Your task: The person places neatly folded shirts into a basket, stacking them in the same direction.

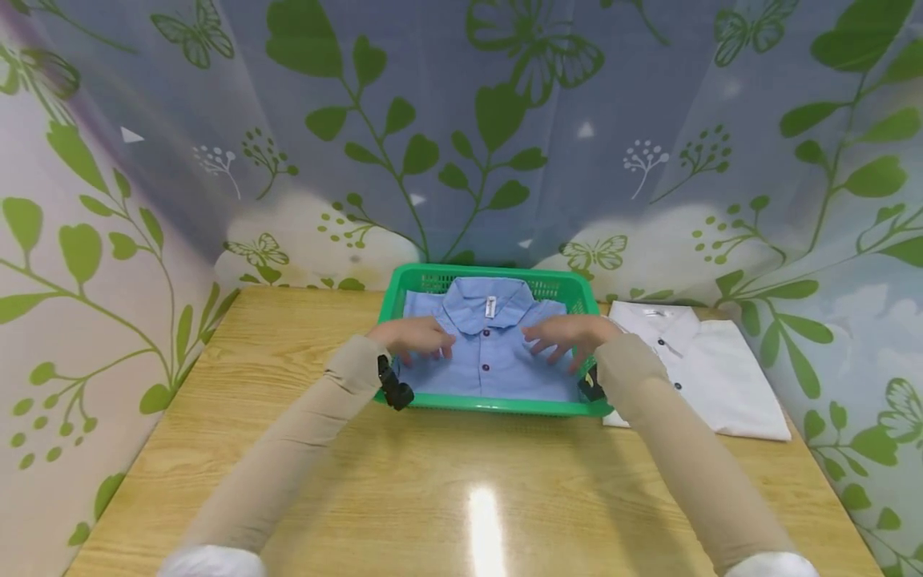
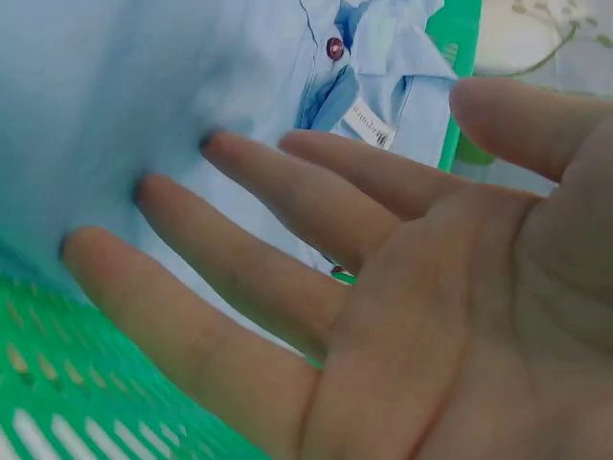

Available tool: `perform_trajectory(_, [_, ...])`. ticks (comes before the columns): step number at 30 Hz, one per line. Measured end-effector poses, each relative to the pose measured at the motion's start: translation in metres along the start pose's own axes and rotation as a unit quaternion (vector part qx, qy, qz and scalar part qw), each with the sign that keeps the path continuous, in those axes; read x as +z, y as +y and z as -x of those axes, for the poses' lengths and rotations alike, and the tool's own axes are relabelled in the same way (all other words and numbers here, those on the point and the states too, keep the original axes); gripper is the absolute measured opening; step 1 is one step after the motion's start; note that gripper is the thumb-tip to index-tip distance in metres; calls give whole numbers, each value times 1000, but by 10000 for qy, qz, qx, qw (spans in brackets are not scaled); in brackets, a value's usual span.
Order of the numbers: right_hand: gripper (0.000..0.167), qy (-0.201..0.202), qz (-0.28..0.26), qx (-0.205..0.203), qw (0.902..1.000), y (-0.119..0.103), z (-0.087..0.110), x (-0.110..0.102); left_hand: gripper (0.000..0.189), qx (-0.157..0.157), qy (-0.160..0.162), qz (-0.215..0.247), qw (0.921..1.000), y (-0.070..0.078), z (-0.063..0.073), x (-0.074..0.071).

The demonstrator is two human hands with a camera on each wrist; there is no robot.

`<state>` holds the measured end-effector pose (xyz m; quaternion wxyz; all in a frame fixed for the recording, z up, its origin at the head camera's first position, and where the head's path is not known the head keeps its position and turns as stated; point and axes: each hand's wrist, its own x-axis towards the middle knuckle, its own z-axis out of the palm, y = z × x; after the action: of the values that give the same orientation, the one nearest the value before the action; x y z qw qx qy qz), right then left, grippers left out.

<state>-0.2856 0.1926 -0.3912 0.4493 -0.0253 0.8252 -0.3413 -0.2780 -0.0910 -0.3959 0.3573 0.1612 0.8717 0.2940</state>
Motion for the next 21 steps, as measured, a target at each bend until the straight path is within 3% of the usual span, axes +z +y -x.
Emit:
perform_trajectory(7, [53, 139, 1230, -319, 9918, 7, 23, 19, 45, 352, 45, -298, 9989, -7, 22, 10])
perform_trajectory(11, [50, 488, 1988, -624, 9768, 9, 31, 33, 50, 138, 389, -705, 9967, -9, 27, 16])
perform_trajectory(15, [49, 846, 2564, -641, 9607, 11, 35, 43, 43, -165, 612, -1052, 9924, -8, 26, 22])
perform_trajectory(21, [48, 933, 2790, -512, 9544, 19, 35, 46, 32, -270, 755, -1379, 9872, -6, 25, 25])
